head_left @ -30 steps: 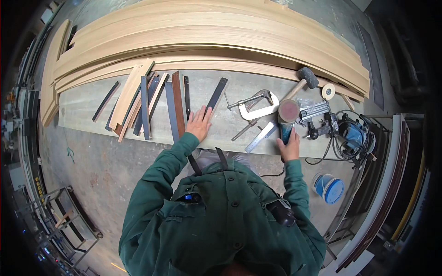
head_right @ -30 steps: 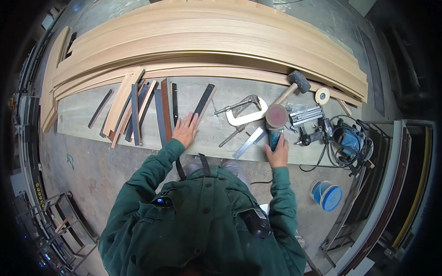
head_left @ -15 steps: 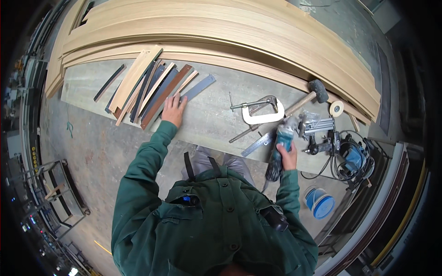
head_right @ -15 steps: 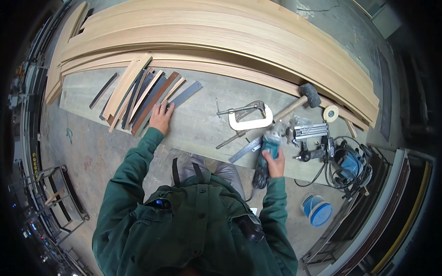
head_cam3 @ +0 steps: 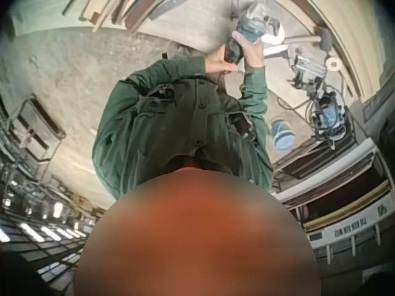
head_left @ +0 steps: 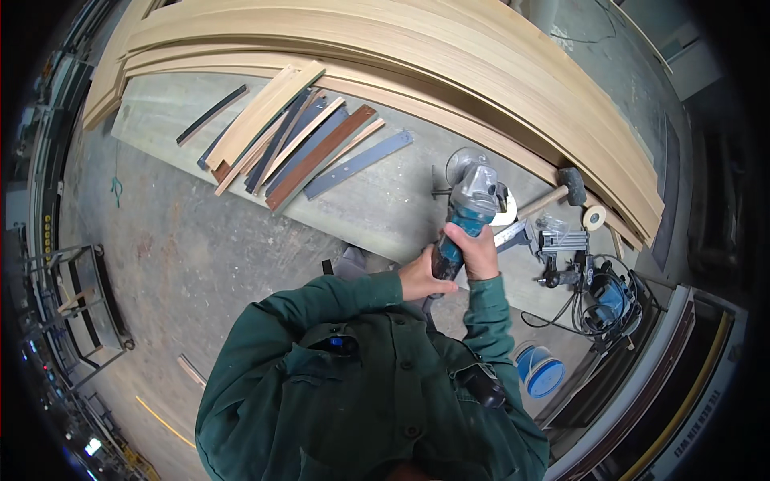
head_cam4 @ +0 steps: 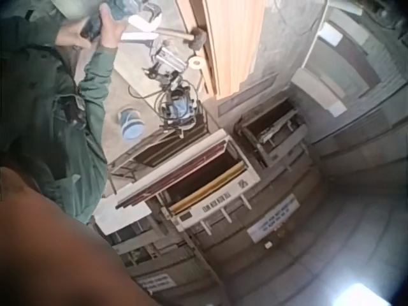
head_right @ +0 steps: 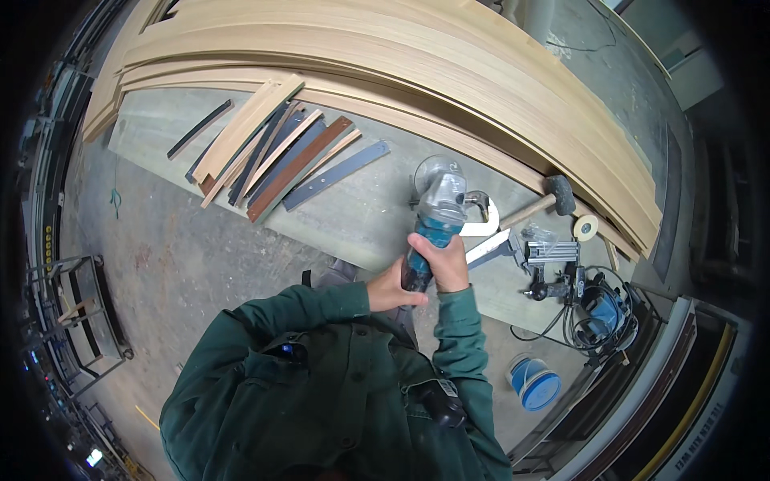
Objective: Using a handheld angle grinder with a sanding disc to smooth the edges of various furniture strips on a workbench.
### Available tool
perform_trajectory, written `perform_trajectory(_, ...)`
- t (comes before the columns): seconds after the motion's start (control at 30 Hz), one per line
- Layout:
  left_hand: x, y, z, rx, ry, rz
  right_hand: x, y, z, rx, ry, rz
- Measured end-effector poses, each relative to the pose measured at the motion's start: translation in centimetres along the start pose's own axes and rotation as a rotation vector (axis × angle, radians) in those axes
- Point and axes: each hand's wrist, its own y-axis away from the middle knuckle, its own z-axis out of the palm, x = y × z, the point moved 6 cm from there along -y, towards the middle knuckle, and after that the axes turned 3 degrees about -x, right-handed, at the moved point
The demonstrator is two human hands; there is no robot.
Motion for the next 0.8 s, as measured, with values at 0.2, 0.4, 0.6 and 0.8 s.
perform_trajectory(0.2,-0.3,3.2,-3.9,0.074,-0.534,-0.334,3.8,0.2,3.4,0.322,-0.167,-0.041)
perform_trajectory(0.4,-1.8,4.9,-5.4,0.025,-0.682,-0.265,4.8,1.8,4.8,0.626,-0.220,-0.218)
perform_trajectory(0.6,-1.3,4.4,-4.9,0.004,-0.751,-0.231,6.0,2.0,3.2,0.626,-0.293,-0.162)
perform_trajectory(0.8,0.1,2.1,-3.9,-0.104,-0.769,-0.181,5.7,0.4,0.1,0.411,-0.453,-0.046)
